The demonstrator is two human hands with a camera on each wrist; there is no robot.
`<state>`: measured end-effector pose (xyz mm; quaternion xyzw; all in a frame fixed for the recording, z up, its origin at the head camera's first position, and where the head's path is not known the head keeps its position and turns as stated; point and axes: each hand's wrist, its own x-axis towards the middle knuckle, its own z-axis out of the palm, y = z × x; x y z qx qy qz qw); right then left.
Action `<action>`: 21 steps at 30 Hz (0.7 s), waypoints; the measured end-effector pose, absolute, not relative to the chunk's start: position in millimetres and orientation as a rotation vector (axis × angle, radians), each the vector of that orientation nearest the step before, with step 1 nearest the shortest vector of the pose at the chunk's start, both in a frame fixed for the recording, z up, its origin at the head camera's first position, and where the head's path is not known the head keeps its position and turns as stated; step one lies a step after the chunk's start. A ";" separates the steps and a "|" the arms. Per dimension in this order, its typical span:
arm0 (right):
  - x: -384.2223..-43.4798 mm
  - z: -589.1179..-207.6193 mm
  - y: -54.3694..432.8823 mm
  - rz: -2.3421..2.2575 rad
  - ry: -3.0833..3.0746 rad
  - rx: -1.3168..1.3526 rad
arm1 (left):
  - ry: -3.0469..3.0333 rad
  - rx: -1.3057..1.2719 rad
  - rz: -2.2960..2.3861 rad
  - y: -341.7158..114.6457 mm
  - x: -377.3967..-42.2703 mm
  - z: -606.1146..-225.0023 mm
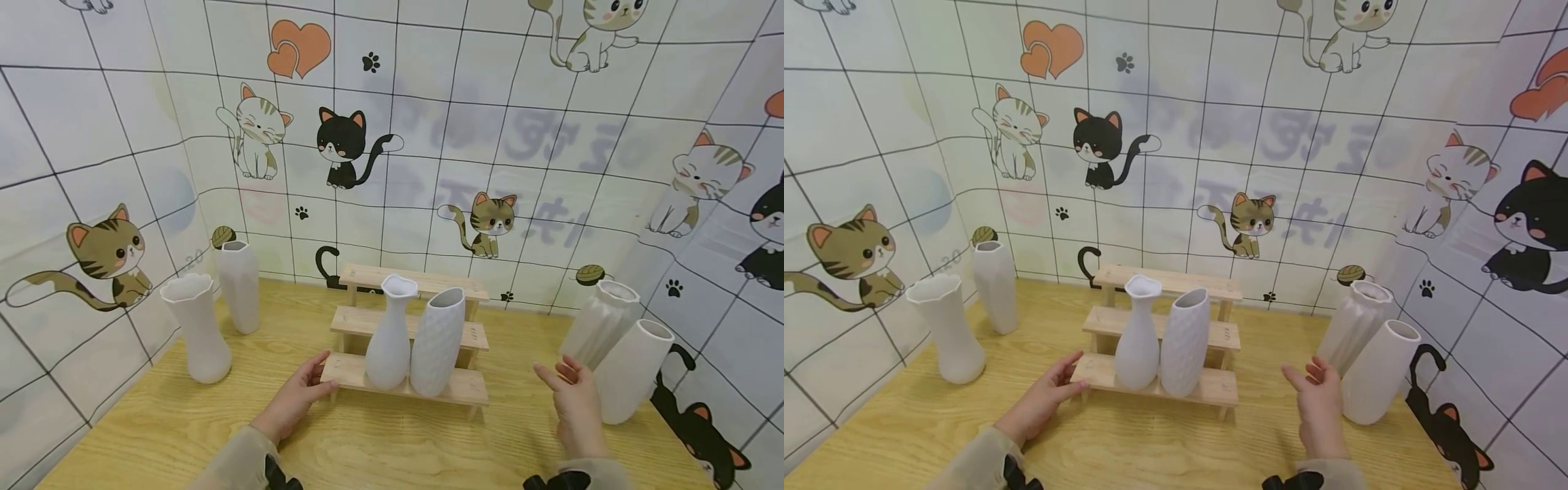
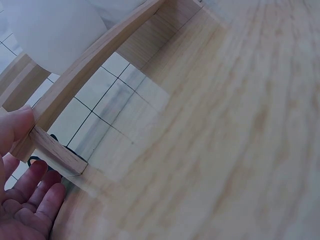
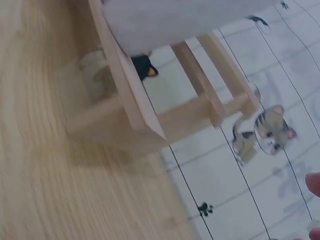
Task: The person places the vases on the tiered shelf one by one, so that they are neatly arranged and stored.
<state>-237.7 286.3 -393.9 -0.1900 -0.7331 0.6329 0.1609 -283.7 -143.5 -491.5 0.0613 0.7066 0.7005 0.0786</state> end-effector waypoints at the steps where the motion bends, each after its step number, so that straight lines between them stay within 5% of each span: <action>1: -237.6 -393.7 292.9 1.777 -2.054 -0.589 | 2.116 0.185 2.098 -143.5 -283.5 -491.7; 21: -253.3 -413.6 360.1 1.638 -1.575 -1.105 | 2.112 0.180 2.096 -143.3 -282.4 -491.0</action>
